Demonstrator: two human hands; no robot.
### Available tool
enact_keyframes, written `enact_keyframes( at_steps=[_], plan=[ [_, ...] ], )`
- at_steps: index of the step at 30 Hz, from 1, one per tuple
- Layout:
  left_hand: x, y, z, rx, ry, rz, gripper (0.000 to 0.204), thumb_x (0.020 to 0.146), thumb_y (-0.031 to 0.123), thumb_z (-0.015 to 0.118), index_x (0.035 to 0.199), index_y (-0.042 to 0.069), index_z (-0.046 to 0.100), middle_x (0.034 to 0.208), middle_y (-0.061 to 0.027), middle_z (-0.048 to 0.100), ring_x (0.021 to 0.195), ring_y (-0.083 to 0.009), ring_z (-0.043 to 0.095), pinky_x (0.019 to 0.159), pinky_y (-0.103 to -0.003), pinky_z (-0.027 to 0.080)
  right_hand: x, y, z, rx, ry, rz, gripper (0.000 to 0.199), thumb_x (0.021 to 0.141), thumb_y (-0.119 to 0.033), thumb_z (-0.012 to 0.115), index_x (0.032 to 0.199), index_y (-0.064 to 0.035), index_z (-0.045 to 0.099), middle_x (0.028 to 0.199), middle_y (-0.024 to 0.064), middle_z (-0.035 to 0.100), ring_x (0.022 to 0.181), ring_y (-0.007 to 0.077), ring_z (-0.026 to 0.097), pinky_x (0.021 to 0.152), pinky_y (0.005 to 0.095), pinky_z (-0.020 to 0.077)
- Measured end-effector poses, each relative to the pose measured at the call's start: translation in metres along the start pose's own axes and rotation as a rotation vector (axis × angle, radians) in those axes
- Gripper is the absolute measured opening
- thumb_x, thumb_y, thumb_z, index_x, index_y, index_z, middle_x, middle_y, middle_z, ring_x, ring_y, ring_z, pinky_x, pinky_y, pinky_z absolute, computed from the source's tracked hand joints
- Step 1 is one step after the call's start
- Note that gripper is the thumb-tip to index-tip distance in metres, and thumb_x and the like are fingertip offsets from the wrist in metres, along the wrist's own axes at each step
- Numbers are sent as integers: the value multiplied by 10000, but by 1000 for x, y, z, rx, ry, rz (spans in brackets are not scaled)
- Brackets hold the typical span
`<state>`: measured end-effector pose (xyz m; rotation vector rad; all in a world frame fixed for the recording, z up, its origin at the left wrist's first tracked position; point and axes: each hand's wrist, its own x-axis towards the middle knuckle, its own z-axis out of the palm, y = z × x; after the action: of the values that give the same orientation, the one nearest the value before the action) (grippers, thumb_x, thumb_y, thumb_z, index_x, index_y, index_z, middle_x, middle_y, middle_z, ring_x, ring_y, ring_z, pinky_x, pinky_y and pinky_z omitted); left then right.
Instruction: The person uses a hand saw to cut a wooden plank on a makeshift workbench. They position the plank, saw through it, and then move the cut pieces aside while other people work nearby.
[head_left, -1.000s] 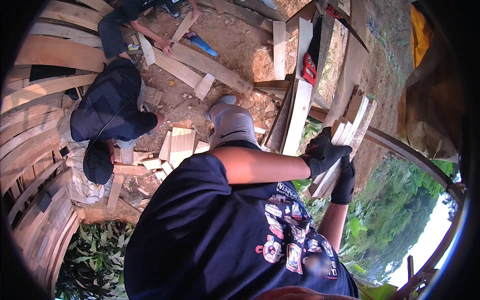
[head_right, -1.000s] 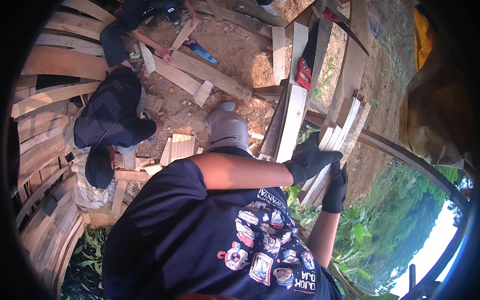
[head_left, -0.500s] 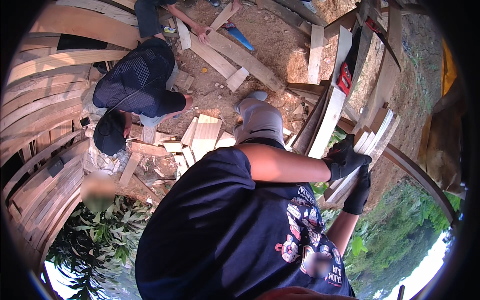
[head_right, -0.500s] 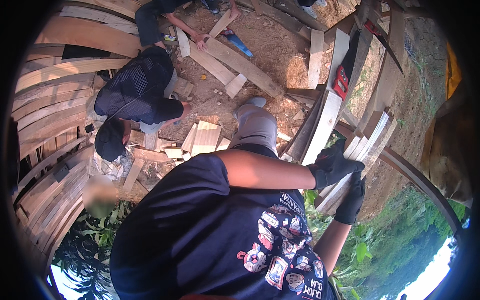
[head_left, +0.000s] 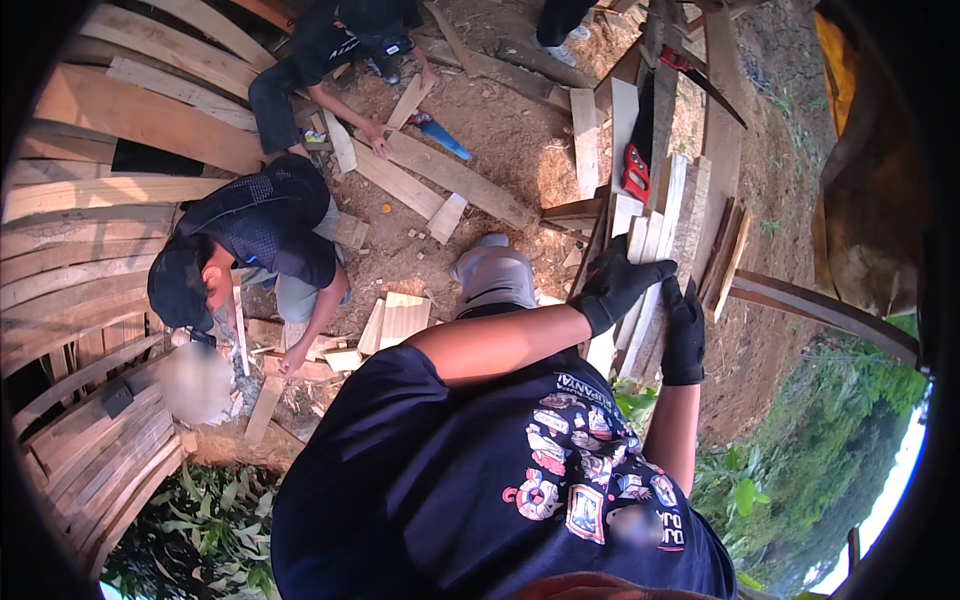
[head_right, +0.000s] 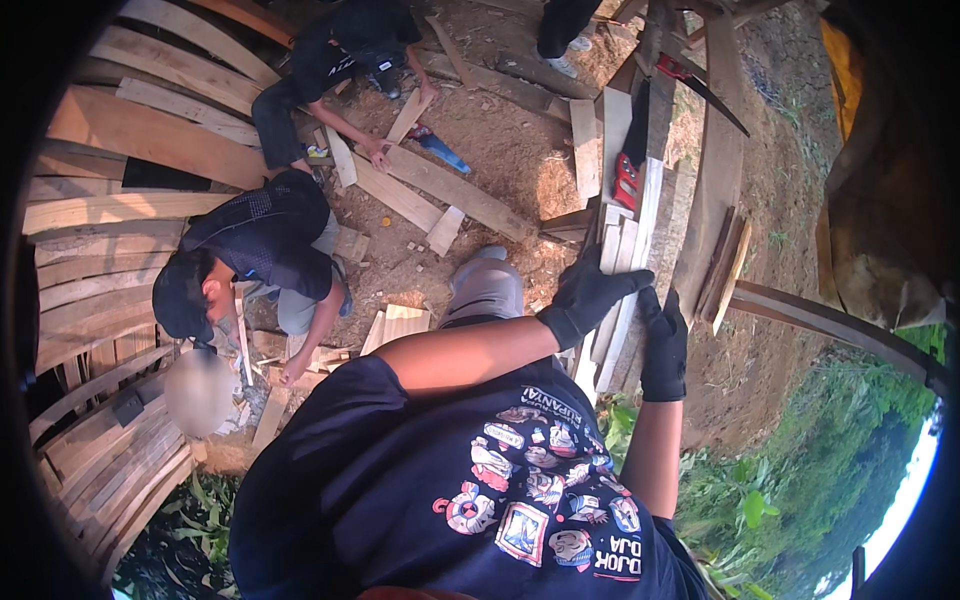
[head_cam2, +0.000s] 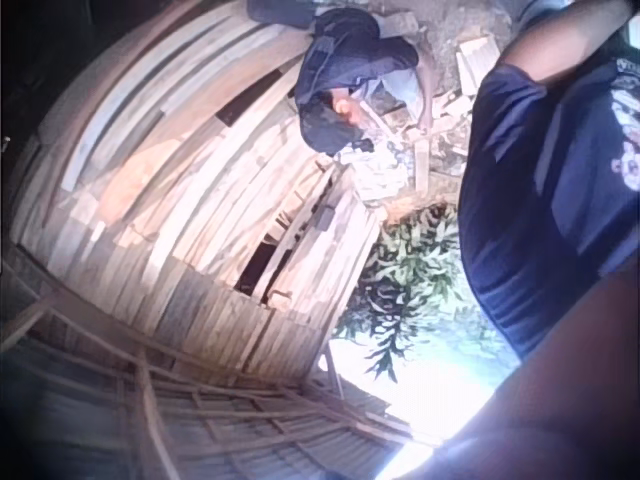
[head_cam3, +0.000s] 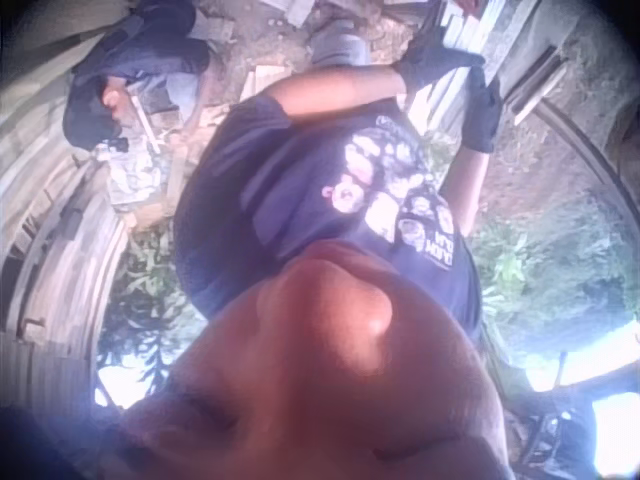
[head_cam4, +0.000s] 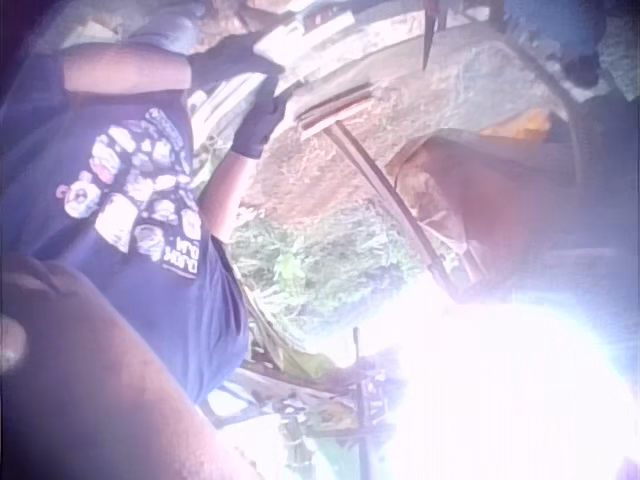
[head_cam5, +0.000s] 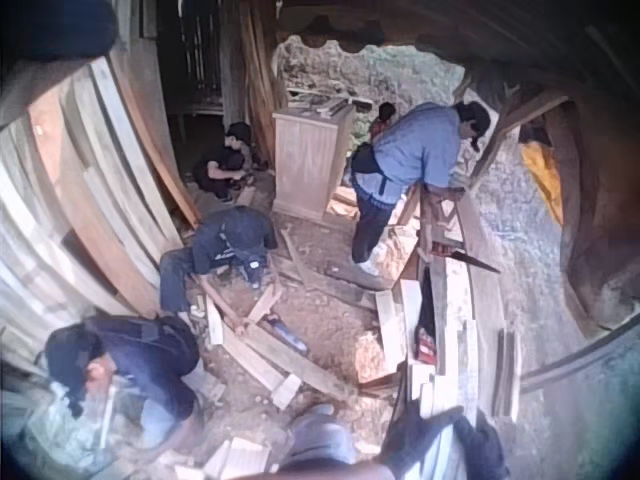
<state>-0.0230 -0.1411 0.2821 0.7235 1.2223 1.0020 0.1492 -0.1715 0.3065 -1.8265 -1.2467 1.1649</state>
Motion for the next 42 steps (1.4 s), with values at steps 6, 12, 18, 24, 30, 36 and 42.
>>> enact_keyframes(
  at_steps=[6,12,18,24,30,36,42],
  plan=[
    [4,-4,-15,-326,-131,3,467,903,169,846,1296,6,653,1176,-112,741,1036,-183,715,918,-334,580,-10,-33,22,51,-64,-95,593,1039,-269,685,1548,-11,522,1469,114,634,1302,175,585,1132,331,427],
    [14,-9,-28,-242,-200,62,454,945,111,795,1356,10,631,1256,-82,717,1099,-166,690,987,-326,538,-10,-23,20,-26,-88,-237,589,1074,-236,620,1593,-15,450,1569,161,545,1419,237,538,1171,351,415],
    [15,10,-29,-295,-253,59,447,958,125,784,1366,5,648,1253,-72,727,1116,-159,690,1000,-327,529,7,-14,-4,-121,-235,-512,545,1091,-60,506,1624,-38,396,1647,155,462,1526,279,435,1250,371,347],
    [11,28,-19,-295,-315,55,458,963,143,777,1379,7,644,1253,-74,725,1129,-169,691,1008,-334,527,16,-6,-6,301,-286,-367,571,1074,-36,518,1631,-60,395,1659,149,443,1536,282,420,1257,365,339],
    [6,38,-16,-244,-342,113,423,970,179,778,1335,-7,674,1244,-91,746,1113,-173,697,987,-336,532,10,6,-10,14,-203,-508,594,1103,-255,571,1648,-101,390,1634,78,478,1485,241,469,1230,371,370],
    [20,28,-7,-67,-317,86,505,1013,332,741,1373,-8,643,1275,-123,733,1156,-190,690,1014,-353,527,2,13,-8,1117,-472,63,570,1108,-347,577,1594,-75,460,1519,64,588,1322,203,601,1121,375,478],
    [41,3,-8,45,-277,115,635,1063,498,629,1430,-19,610,1311,-100,700,1186,-171,654,1049,-334,500,15,43,-4,678,-258,-32,496,1125,-382,528,1447,-9,592,1299,95,711,1135,183,693,1005,345,554]
  ],
)
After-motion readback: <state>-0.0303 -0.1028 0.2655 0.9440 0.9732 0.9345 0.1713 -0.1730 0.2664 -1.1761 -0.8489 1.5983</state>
